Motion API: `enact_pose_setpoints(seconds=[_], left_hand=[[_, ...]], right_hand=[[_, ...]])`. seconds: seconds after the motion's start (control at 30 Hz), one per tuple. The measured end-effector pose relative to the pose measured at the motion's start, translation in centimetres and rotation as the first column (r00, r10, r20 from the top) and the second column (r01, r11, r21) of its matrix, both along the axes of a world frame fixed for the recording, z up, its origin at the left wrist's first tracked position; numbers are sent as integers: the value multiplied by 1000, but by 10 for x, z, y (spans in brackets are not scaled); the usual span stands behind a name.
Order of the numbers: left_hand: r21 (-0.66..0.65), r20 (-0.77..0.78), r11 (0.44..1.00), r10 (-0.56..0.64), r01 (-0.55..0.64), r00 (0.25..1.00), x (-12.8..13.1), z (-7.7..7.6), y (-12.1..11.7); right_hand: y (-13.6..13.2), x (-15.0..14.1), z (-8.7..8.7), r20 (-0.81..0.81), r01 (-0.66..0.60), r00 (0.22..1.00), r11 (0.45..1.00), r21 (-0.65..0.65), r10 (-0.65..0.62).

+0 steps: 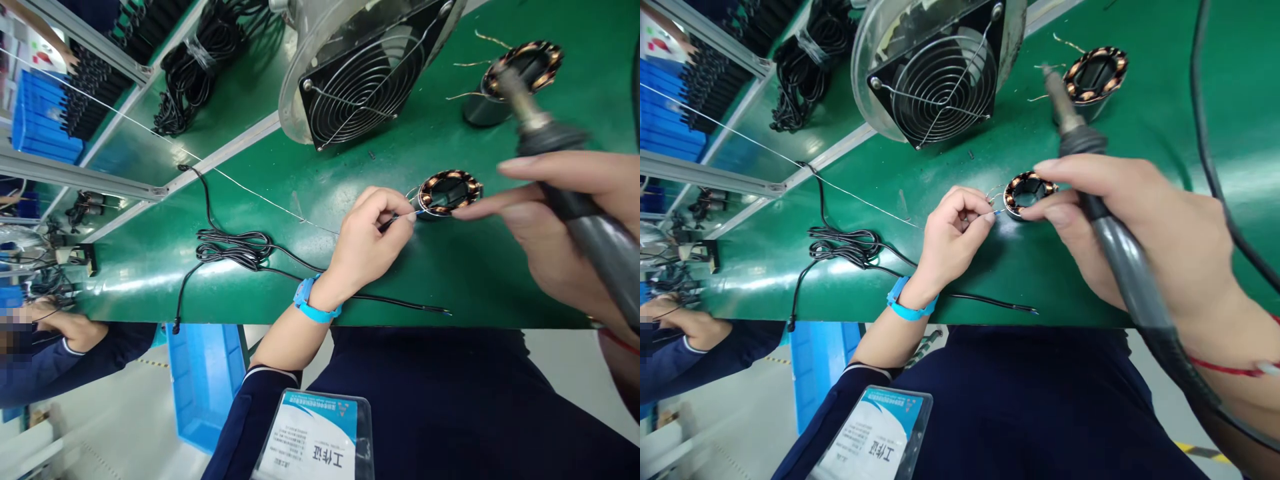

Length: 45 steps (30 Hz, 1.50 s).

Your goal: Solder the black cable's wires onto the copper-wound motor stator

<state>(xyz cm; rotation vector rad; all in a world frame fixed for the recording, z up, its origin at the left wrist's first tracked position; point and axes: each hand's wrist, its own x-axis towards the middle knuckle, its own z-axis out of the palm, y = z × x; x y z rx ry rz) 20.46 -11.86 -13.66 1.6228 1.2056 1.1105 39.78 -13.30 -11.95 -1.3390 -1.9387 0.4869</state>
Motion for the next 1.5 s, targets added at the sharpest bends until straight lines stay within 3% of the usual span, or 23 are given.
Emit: enact_pose_setpoints(seconds=[0.13, 0.33, 0.4, 0.47, 0.53, 0.6, 0.67, 0.83, 1.07, 1.3, 1.4, 1.5], left_hand=[[21, 24, 1000, -2, 1, 1000, 1, 0, 1], [-23, 20, 1000, -10, 11, 1000, 1, 3, -1], [-70, 22, 997, -14, 15, 1000, -1, 5, -1], [-197, 31, 980, -31, 36, 999, -5, 8, -1], [-394, 58, 913, -87, 103, 995, -11, 13, 2], [-564, 111, 804, -153, 190, 982, -16, 18, 6], [-637, 181, 739, -132, 219, 975, -20, 24, 10], [-638, 325, 753, 75, 160, 943, -20, 26, 15], [-688, 329, 712, 138, 137, 934, -8, 21, 13], [-689, 379, 692, 92, 215, 921, -11, 22, 12], [-653, 411, 712, 45, 260, 910, -15, 19, 13], [-602, 339, 753, -60, 266, 939, -12, 17, 12]], right_hand=[[20, -7, 2, 70, -173, 983, 984, 41, 170], [34, -13, -10, 102, -240, 967, 968, 72, 232], [37, -13, -12, 99, -252, 965, 965, 76, 244], [38, -11, -13, 51, -253, 967, 966, 53, 250], [40, -10, -16, 7, -243, 970, 969, 41, 243], [42, -10, -21, 13, -259, 966, 964, 56, 259], [44, -11, -25, 50, -283, 959, 954, 98, 279], [42, -11, -30, 85, -302, 953, 941, 155, 292], [35, -9, -30, 13, -292, 955, 937, 189, 295], [36, -15, -30, 59, -263, 965, 941, 211, 257], [34, -16, -29, 28, -230, 973, 943, 242, 230], [30, -20, -27, -38, -163, 983, 955, 247, 177]])
